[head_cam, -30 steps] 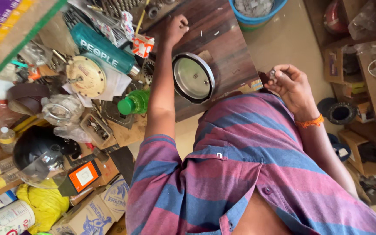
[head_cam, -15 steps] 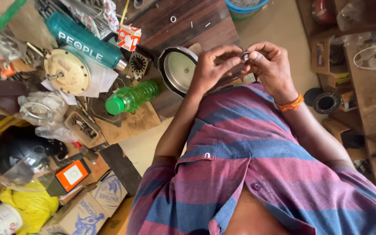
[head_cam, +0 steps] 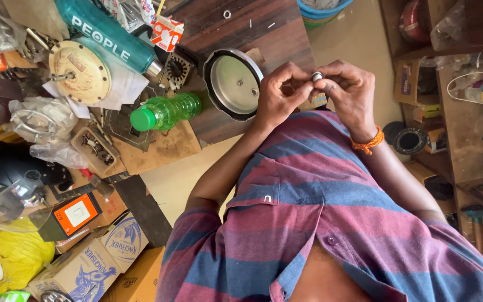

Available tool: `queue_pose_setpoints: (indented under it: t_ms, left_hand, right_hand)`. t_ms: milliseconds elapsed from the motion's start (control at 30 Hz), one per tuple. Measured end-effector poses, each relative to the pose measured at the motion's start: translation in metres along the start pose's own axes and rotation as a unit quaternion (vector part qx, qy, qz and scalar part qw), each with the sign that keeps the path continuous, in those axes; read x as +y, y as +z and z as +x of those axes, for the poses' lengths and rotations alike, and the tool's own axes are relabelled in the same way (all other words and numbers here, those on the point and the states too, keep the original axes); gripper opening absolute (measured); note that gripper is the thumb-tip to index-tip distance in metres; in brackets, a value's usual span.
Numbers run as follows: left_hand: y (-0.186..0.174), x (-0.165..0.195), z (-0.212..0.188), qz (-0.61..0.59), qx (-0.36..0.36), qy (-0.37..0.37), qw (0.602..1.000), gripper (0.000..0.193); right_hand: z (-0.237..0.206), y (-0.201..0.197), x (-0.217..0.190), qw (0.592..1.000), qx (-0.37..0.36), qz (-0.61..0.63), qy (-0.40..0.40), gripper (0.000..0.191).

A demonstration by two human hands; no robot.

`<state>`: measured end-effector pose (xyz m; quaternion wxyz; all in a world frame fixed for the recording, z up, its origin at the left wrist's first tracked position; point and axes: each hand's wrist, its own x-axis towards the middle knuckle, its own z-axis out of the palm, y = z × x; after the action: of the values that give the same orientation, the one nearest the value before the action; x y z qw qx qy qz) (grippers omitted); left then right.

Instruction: The person holds a pressure cooker lid on their lap and works on its valve assembly, unscrewing and fitting a small metal valve component by hand, then picks up a small bottle and pliers to continue working on the lid.

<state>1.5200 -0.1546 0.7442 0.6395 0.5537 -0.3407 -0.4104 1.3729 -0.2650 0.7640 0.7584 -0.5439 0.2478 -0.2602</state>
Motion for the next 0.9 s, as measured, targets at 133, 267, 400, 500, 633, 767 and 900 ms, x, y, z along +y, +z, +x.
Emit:
queue_pose_setpoints:
  t_ms: [133,267,400,500,633,767,900]
  left_hand:
    - [0.007,0.004,-0.003,-0.051,-0.026,-0.024,0.998,0.005]
    - [0.021,0.029,-0.010,0.032,0.019,0.023,0.999,0.015]
    - [0.030,0.056,-0.014,0.136,0.027,0.073,0.988,0.021]
    - [0.034,0.065,-0.013,0.067,0.001,-0.043,0.997,0.024]
    - [0.029,0.067,-0.015,0.047,-0.021,-0.044,0.998,0.018]
    - [0.024,0.063,-0.018,0.091,-0.011,0.050,0.995,0.013]
    - [0.024,0.055,-0.014,-0.042,0.024,-0.020,0.999,0.014]
  right_hand:
    - [-0.010,-0.003,-0.009,0.995,0.002,-0.092,-0.043,0.013]
    - [-0.017,-0.008,-0.024,0.983,0.003,-0.164,-0.083,0.013]
    - [-0.024,-0.011,-0.040,0.992,0.040,-0.119,-0.026,0.018]
    - [-0.029,-0.013,-0.049,0.990,0.033,-0.119,-0.075,0.020]
    - [-0.030,-0.019,-0.060,0.949,-0.006,-0.261,-0.180,0.021]
    - [-0.024,-0.013,-0.060,0.981,-0.010,-0.161,-0.112,0.020]
    - [-0.015,0.004,-0.050,0.999,0.008,0.038,-0.027,0.019]
